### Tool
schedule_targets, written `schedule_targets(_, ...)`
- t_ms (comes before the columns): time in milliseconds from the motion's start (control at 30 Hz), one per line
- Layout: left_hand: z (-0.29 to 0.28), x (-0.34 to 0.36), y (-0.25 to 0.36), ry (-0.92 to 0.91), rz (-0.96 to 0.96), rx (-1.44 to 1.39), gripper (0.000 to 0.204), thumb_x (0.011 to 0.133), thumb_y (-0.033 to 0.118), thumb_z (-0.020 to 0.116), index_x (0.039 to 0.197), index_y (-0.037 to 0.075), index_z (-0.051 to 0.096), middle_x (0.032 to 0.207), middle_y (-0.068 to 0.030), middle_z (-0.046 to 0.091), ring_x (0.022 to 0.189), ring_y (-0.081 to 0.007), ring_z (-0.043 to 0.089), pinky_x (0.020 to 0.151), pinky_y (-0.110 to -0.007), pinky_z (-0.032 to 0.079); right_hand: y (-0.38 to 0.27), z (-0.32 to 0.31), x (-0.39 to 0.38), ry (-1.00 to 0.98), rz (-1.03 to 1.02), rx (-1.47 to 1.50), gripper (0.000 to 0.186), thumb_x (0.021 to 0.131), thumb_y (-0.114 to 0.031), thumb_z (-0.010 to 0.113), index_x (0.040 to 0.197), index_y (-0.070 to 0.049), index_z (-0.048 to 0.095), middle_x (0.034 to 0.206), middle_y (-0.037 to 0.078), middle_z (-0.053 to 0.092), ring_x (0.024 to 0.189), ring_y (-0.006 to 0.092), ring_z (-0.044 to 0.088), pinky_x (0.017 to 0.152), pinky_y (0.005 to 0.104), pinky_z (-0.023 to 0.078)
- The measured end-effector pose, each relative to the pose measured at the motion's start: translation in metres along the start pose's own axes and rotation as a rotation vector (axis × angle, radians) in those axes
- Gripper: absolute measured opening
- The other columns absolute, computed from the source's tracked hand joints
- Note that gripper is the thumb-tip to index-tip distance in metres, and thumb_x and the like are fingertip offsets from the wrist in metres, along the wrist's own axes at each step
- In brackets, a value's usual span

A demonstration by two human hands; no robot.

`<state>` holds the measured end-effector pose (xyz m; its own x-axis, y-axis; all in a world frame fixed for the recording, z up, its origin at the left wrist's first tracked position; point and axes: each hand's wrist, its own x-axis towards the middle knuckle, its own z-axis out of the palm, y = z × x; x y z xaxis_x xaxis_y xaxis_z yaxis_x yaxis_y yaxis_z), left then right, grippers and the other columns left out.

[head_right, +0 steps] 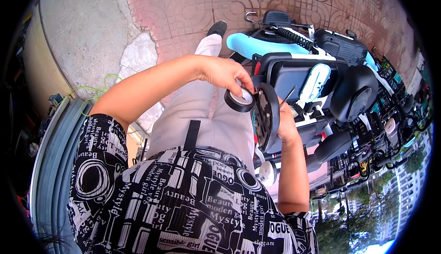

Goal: The person uses a screwdriver to remove a black plastic cover from the back of a light blue electric scooter. They then use a roll of black tape to wrap the exposed metal stem of the cover. The person repeatedly removes and reattaches the cover, adjusting the tape and the cover's position on the scooter.

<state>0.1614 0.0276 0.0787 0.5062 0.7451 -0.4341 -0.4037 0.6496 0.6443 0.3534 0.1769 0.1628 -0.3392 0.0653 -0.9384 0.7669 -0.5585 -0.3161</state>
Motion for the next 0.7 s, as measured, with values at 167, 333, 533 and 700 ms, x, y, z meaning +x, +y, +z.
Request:
schedule_targets(167, 0.012, -0.008, 0.005, 0.072, -0.049, -0.164, 0.038, 0.076, 0.017, 0.067, 0.113, 0.006, 0.067, 0.092, -0.0010, 0.065, 0.075, -0.0099, 0.054, 0.066, -0.023, 0.040, 0.002, 0.007, 0.003, -0.016, -0.018, 0.032, 0.038, 0.081, -0.005, 0.068, 0.119, -0.004, 0.062, 0.100, -0.001, 0.065, 0.084, 0.0065, 0.058, 0.075, 0.0215, 0.047)
schedule_targets(333, 0.023, -0.020, 0.011, 0.179, -0.015, -0.230, 0.033, 0.079, 0.020, 0.062, 0.107, 0.005, 0.069, 0.082, 0.0005, 0.064, 0.067, -0.0078, 0.052, 0.061, -0.021, 0.039, -0.007, 0.022, -0.003, 0.129, -0.170, -0.102, 0.027, 0.088, -0.005, 0.061, 0.115, -0.004, 0.063, 0.099, 0.000, 0.064, 0.083, 0.0057, 0.058, 0.073, 0.0199, 0.046)
schedule_targets(533, 0.027, -0.012, -0.013, 0.213, 0.061, -0.448, 0.035, 0.085, 0.032, 0.053, 0.102, 0.006, 0.070, 0.085, 0.0005, 0.065, 0.065, -0.0077, 0.052, 0.054, -0.021, 0.037, -0.047, 0.033, -0.041, 0.418, -0.782, -0.617, 0.018, 0.090, -0.001, 0.056, 0.104, -0.006, 0.065, 0.080, -0.004, 0.050, 0.062, 0.0030, 0.038, 0.054, 0.0191, 0.034)
schedule_targets(700, 0.030, 0.001, -0.035, 0.290, 0.165, -0.666, 0.045, 0.086, 0.044, 0.051, 0.099, 0.005, 0.068, 0.081, -0.0005, 0.065, 0.057, -0.0078, 0.050, 0.050, -0.021, 0.037, -0.097, 0.092, -0.072, 0.061, -1.044, -1.571, 0.037, 0.073, -0.018, 0.073, 0.108, -0.009, 0.064, 0.096, 0.006, 0.067, 0.079, 0.0269, 0.057, 0.071, 0.0373, 0.049)
